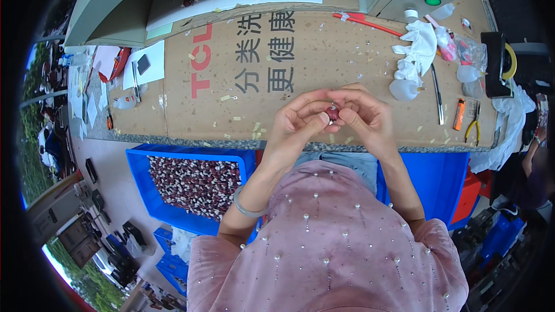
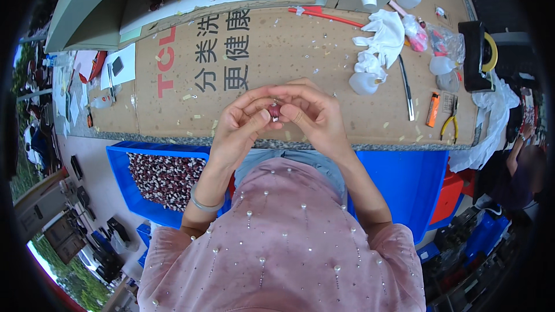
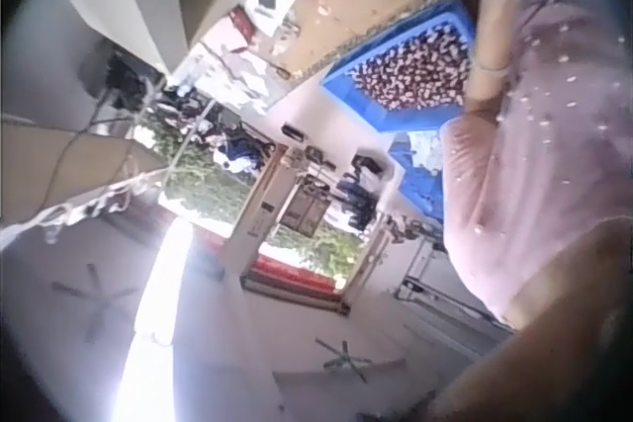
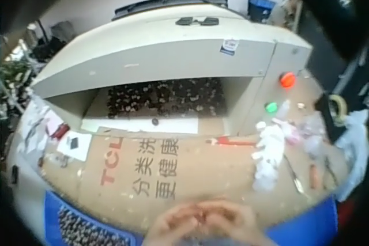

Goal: The person assembles small electronic or mechanical components by hand, joining them with glue from a glue bottle.

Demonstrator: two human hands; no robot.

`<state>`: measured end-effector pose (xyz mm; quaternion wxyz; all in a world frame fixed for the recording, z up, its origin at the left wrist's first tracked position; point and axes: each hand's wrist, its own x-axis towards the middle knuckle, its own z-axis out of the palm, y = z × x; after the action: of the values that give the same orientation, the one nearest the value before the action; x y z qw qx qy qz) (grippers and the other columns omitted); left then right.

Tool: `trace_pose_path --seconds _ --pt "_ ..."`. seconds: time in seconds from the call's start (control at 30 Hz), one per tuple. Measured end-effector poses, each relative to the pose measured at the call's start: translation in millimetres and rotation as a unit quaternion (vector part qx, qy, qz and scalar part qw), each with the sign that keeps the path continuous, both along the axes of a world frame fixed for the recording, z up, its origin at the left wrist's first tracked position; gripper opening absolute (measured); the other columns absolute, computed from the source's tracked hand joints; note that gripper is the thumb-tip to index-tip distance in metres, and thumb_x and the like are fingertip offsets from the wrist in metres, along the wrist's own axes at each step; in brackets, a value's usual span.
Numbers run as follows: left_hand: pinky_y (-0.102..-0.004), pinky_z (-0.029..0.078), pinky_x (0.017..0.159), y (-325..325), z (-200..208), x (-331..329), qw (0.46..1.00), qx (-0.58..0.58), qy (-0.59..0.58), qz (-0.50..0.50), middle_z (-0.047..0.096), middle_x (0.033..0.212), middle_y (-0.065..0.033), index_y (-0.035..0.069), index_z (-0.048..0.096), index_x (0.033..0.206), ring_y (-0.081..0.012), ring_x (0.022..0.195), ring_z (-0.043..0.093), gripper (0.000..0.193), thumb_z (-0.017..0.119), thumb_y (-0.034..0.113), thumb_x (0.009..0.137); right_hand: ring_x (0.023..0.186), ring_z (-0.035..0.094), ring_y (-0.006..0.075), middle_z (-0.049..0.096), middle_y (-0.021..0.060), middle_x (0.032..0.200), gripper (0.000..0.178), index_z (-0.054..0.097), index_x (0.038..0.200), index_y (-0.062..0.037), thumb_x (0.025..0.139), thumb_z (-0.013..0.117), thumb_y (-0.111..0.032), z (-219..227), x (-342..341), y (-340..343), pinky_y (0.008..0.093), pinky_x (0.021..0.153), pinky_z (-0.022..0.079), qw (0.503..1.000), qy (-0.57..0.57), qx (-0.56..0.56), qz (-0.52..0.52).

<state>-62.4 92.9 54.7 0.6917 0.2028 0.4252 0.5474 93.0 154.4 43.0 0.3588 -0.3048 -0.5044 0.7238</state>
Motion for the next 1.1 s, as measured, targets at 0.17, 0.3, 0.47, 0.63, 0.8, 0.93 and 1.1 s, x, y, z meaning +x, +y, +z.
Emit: trace_pose_path --seconds 0.17,0.3,0.47,0.63,0.8,0.93,1.1 --pt "-0.0279 0.053 0.079 -4 -5 -10 0.997 -0.037 -0.036 0.05 0.058 0.106 -0.0114 -0.004 0.049 0.119 -0.0181 0.089 0.063 0.033 0.052 -0.001 0.087 0.095 0.059 0.0144 0.062 0.0122 0.103 0.028 0.058 0.111 0.0049 0.083 0.058 0.0 2 -15 -9 0.0256 0.081 0.049 0.994 -0.005 -0.099 -0.036" --pt "-0.0273 0.052 0.079 -11 -15 -11 0.997 0.006 0.008 0.077 0.057 0.107 -0.0118 -0.004 0.051 0.116 -0.0174 0.09 0.062 0.03 0.052 -0.001 0.087 0.09 0.062 0.0144 0.064 0.0126 0.099 0.027 0.06 0.107 0.0052 0.079 0.06 0.004 3 -21 -11 0.0253 0.081 0.05 0.993 -0.054 -0.105 -0.032" --pt "-0.027 0.053 0.079 -16 -22 -13 0.995 0.01 0.02 0.096 0.059 0.105 -0.012 -0.004 0.054 0.113 -0.0157 0.09 0.062 0.026 0.052 -0.001 0.087 0.088 0.063 0.0146 0.061 0.0126 0.103 0.023 0.064 0.098 0.0041 0.076 0.062 0.008 -4 -26 -8 0.0251 0.079 0.052 0.994 -0.086 -0.047 -0.048" --pt "-0.0273 0.052 0.081 -16 -20 -12 0.994 -0.001 0.036 0.106 0.06 0.107 -0.0139 -0.006 0.055 0.111 -0.015 0.089 0.062 0.025 0.052 -0.002 0.086 0.089 0.061 0.0152 0.06 0.0138 0.104 0.02 0.067 0.092 0.0032 0.074 0.063 0.01 -4 -26 -10 0.0262 0.078 0.052 0.996 -0.08 -0.01 -0.044" --pt "-0.0268 0.052 0.081 -17 -19 -11 0.992 -0.001 0.058 0.111 0.062 0.103 -0.0139 -0.007 0.056 0.11 -0.015 0.087 0.062 0.026 0.052 -0.004 0.085 0.09 0.061 0.0152 0.06 0.0142 0.103 0.021 0.067 0.093 0.0029 0.074 0.062 0.01 -4 -25 -9 0.0261 0.077 0.053 0.994 -0.097 -0.021 -0.035" --pt "-0.0263 0.053 0.079 -17 -17 -9 0.991 -0.008 0.061 0.119 0.063 0.098 -0.0131 -0.008 0.057 0.11 -0.0151 0.084 0.063 0.026 0.052 -0.005 0.084 0.09 0.06 0.0142 0.061 0.013 0.102 0.02 0.068 0.092 0.002 0.075 0.063 0.009 -2 -24 -8 0.025 0.075 0.052 0.993 -0.111 -0.027 -0.031" --pt "-0.0252 0.053 0.075 -19 -18 -5 0.989 0.0 0.08 0.128 0.064 0.097 -0.0131 -0.007 0.058 0.107 -0.0154 0.084 0.063 0.024 0.051 -0.007 0.083 0.086 0.06 0.0118 0.062 0.0108 0.1 0.017 0.069 0.09 0.0004 0.075 0.065 0.007 -1 -21 -9 0.0232 0.072 0.05 0.993 -0.11 -0.039 -0.019"
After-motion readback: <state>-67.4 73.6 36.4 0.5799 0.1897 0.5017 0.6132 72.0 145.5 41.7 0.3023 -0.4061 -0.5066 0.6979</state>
